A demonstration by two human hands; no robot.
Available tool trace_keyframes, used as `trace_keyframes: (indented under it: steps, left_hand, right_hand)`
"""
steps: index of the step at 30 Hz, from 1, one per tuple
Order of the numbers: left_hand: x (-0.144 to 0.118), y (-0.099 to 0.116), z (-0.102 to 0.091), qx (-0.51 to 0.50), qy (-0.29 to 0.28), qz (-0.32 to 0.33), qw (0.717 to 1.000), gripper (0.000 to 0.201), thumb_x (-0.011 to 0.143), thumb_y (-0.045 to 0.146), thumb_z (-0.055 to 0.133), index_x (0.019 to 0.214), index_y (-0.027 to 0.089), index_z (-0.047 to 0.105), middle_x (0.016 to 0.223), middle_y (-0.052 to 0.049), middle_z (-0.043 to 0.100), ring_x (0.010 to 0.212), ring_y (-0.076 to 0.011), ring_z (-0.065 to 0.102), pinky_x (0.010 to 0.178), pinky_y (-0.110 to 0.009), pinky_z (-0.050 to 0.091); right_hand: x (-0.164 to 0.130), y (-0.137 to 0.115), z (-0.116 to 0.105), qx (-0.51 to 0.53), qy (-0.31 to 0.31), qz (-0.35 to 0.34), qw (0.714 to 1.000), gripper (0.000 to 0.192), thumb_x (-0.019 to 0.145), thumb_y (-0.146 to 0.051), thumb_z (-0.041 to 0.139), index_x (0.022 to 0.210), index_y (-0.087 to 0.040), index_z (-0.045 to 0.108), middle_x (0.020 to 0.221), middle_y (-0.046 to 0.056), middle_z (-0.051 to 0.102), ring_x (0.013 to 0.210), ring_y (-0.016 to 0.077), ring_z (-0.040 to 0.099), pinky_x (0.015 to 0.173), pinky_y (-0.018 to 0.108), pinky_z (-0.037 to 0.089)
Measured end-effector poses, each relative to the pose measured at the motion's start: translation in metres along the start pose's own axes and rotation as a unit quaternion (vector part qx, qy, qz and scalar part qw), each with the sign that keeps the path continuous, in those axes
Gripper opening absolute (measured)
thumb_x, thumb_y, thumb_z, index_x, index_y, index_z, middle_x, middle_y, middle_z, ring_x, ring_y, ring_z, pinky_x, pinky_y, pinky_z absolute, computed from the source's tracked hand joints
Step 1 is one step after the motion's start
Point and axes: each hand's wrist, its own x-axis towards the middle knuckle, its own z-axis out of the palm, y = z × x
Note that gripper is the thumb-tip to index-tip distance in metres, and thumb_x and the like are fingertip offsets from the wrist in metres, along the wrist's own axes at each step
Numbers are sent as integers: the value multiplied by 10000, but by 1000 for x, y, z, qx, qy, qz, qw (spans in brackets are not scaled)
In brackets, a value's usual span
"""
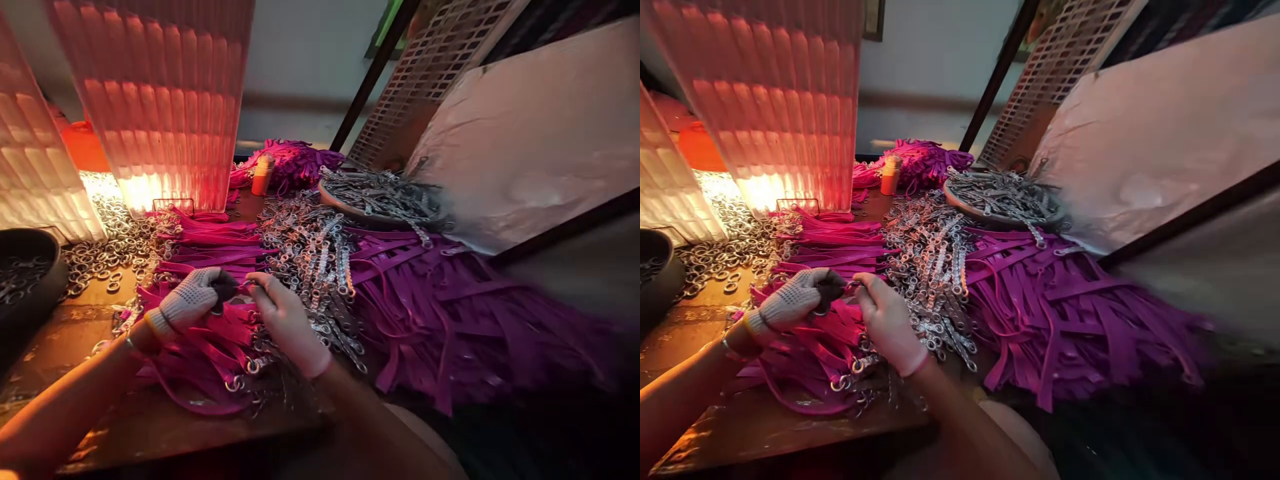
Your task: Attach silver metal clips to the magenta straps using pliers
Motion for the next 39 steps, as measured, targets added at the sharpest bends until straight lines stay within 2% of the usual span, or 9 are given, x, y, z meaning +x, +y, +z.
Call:
trace_keyframes:
  steps: [2, 6, 12, 19, 23, 25, 31, 34, 39]
  left_hand:
    - [-12, -10, 4, -144, -28, -35, 989, 220, 854, 367, 649, 902, 156, 605, 578, 49, 479, 433, -73, 408, 382, -179, 300]
    - [-21, -27, 8, -237, -67, -58, 967, 339, 796, 421, 746, 969, 152, 631, 613, 51, 473, 426, -45, 354, 369, -159, 254]
    - [-16, -43, 4, -311, -15, -88, 946, 334, 751, 428, 773, 823, 170, 574, 572, 63, 440, 381, -40, 320, 338, -159, 223]
    - [-22, -41, 7, -207, -59, -66, 974, 308, 808, 460, 704, 842, 172, 598, 512, 64, 448, 384, -67, 332, 350, -177, 244]
    - [-19, -42, 13, -61, -28, 17, 998, 219, 823, 371, 676, 812, 153, 664, 614, 10, 587, 479, -88, 476, 439, -183, 356]
    - [-17, -45, 14, -30, -17, 18, 999, 214, 815, 365, 678, 799, 152, 672, 625, 8, 603, 482, -91, 486, 447, -186, 364]
    - [-14, -53, 11, -117, -29, -33, 992, 390, 837, 531, 652, 735, 159, 599, 516, 33, 516, 414, -74, 394, 388, -183, 284]
    - [-14, -54, 13, -132, -42, -41, 990, 381, 827, 510, 664, 715, 155, 583, 515, 26, 525, 410, -71, 398, 377, -179, 289]
    - [-13, -59, 15, -160, -53, -64, 984, 331, 788, 462, 701, 720, 159, 586, 485, 44, 482, 379, -65, 361, 349, -172, 260]
  right_hand:
    - [-2, -3, 12, 12, -23, 8, 1000, 265, 970, -329, 491, 1128, -212, 669, 1027, 27, 744, 933, 169, 677, 860, 272, 506]
    - [-10, 4, 20, -33, -21, 6, 999, 236, 973, -284, 497, 1120, -213, 668, 1034, 27, 741, 949, 171, 676, 881, 278, 501]
    - [-19, 3, 23, -245, -55, -71, 965, 287, 999, -202, 449, 1210, -163, 639, 1070, 100, 726, 991, 209, 673, 905, 308, 483]
    - [-18, -15, 33, -445, -98, -50, 889, 288, 998, -170, 420, 1156, -176, 660, 893, 89, 697, 801, 219, 658, 706, 288, 434]
    - [-16, -4, 32, -411, -77, -17, 908, 303, 1009, -191, 417, 1209, -184, 645, 990, 101, 721, 892, 221, 674, 784, 291, 448]
    - [-14, 1, 31, -377, -73, -1, 923, 309, 1010, -187, 412, 1224, -173, 635, 1054, 107, 725, 969, 219, 674, 850, 294, 455]
    - [-5, -10, 23, -335, -187, 60, 922, 496, 912, -317, 636, 1372, -191, 503, 1129, 84, 737, 982, 231, 701, 815, 290, 481]
    - [-3, -11, 26, -398, -201, 70, 892, 315, 950, -346, 575, 1233, -206, 579, 978, 69, 766, 887, 240, 728, 738, 293, 473]
    - [-1, -3, 35, -516, -241, -14, 822, 241, 959, -273, 482, 1116, -123, 587, 851, 135, 737, 781, 277, 728, 635, 312, 470]
